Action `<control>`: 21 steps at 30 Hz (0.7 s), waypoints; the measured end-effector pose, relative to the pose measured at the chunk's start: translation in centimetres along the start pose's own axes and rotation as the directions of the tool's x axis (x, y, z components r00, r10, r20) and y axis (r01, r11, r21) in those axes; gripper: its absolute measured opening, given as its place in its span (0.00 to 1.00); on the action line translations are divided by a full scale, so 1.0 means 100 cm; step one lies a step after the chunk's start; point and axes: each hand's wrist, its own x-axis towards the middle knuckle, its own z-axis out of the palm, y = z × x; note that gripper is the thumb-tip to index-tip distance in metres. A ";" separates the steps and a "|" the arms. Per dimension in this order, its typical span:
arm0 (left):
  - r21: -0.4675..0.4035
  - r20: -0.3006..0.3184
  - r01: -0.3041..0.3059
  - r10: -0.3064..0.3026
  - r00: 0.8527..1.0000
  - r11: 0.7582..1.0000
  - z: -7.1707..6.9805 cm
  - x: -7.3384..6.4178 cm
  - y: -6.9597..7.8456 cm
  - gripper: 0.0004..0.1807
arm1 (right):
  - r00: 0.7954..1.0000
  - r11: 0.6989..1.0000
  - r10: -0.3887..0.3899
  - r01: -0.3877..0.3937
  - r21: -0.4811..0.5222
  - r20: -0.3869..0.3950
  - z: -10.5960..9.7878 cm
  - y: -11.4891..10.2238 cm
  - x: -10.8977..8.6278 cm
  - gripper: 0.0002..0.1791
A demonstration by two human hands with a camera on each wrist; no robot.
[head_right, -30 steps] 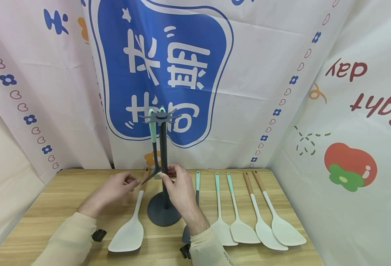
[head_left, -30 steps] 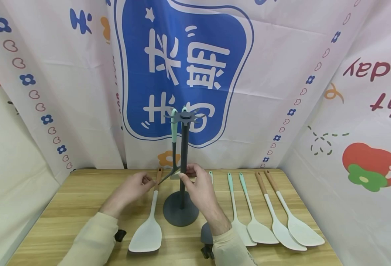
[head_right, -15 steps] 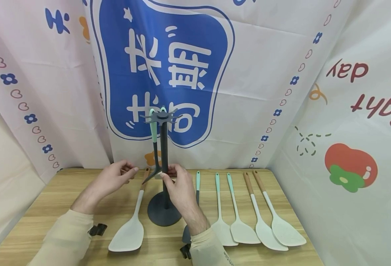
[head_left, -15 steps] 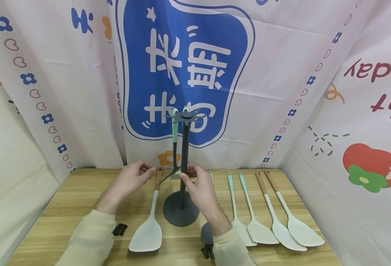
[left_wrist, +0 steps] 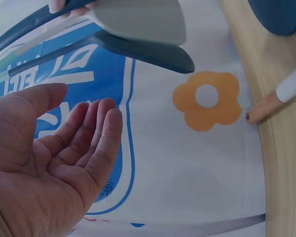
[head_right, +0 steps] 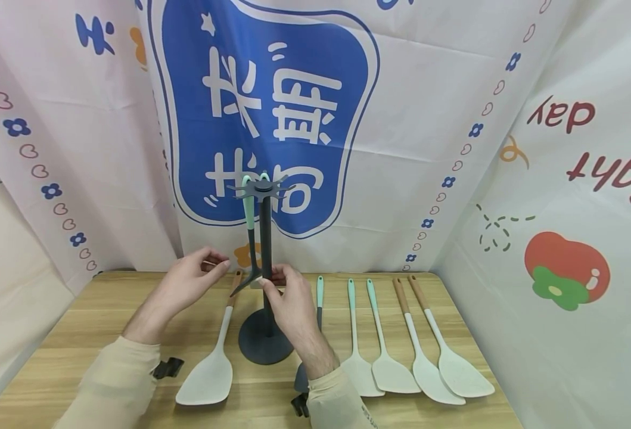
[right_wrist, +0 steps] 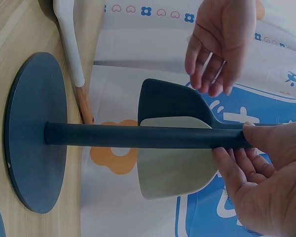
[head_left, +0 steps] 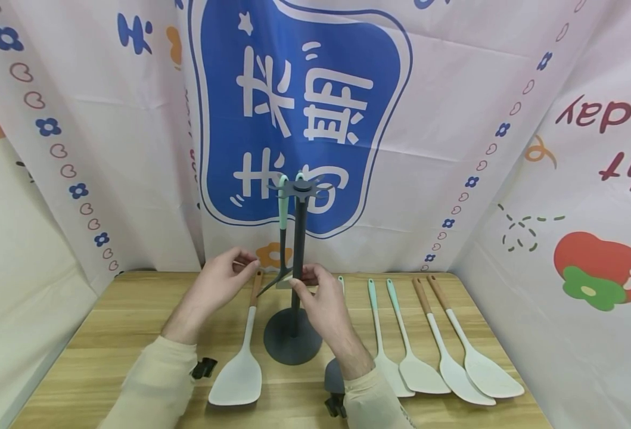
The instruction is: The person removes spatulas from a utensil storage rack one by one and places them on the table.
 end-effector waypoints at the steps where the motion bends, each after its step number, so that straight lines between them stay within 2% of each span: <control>1: -0.006 -0.004 -0.005 0.005 1.000 1.000 0.000 0.000 0.002 0.21 | 1.000 1.000 0.000 0.000 0.000 0.000 0.000 0.000 0.000 0.15; 12: -0.084 -0.072 -0.109 0.103 0.992 0.990 0.011 0.007 0.017 0.22 | 1.000 1.000 -0.001 0.001 -0.002 0.000 -0.001 0.000 0.000 0.14; 21: -0.195 -0.093 -0.141 0.125 0.988 0.971 0.020 0.012 0.026 0.23 | 1.000 1.000 -0.001 0.001 -0.006 0.003 -0.001 0.000 0.000 0.15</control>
